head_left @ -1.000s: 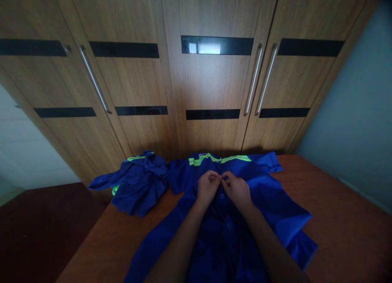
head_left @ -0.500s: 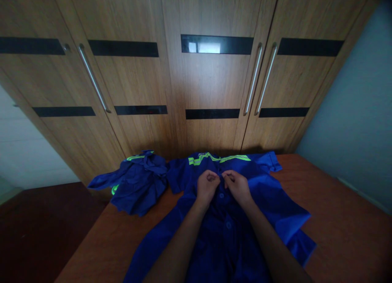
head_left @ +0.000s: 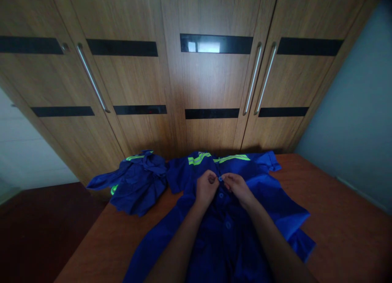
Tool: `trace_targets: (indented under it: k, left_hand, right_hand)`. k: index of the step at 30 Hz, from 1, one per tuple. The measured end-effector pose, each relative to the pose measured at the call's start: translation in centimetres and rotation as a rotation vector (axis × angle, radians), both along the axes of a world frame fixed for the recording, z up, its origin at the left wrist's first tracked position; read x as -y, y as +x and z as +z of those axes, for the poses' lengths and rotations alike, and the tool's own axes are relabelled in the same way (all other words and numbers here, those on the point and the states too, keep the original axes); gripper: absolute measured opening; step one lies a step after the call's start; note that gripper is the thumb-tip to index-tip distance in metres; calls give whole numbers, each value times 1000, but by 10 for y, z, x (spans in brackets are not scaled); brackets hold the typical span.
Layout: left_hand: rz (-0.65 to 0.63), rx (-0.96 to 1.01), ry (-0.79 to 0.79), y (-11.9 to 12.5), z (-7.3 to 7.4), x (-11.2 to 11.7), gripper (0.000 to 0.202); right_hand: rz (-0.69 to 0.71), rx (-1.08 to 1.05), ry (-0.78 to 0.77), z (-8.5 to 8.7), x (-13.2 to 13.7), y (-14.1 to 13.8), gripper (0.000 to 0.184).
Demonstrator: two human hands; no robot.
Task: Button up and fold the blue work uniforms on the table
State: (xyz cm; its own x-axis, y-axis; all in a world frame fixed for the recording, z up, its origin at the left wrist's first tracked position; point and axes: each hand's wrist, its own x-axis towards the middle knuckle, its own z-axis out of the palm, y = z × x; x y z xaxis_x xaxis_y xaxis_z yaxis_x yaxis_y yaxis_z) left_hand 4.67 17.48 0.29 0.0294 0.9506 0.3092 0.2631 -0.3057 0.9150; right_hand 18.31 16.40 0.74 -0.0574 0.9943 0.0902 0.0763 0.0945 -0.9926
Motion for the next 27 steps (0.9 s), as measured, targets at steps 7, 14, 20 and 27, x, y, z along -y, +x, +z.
trace_targets:
  k: [7,14,20,27]
  left_hand:
    - [-115,-299,29,-8,-4,2,7]
    - [-234,-504,55,-7,-5,6,18]
    - [-275,-565,63,-10,-1,7,21]
    - [-139,-613,-4,-12,0,6,17]
  right_hand:
    - [-50,517,-51,-2,-3,10,27]
    - [-312,889,41,2,-10,0,17]
    - [-293,761,47,-2,-34,-4,16]
    - [-316,324,-6,-27,-39,14,17]
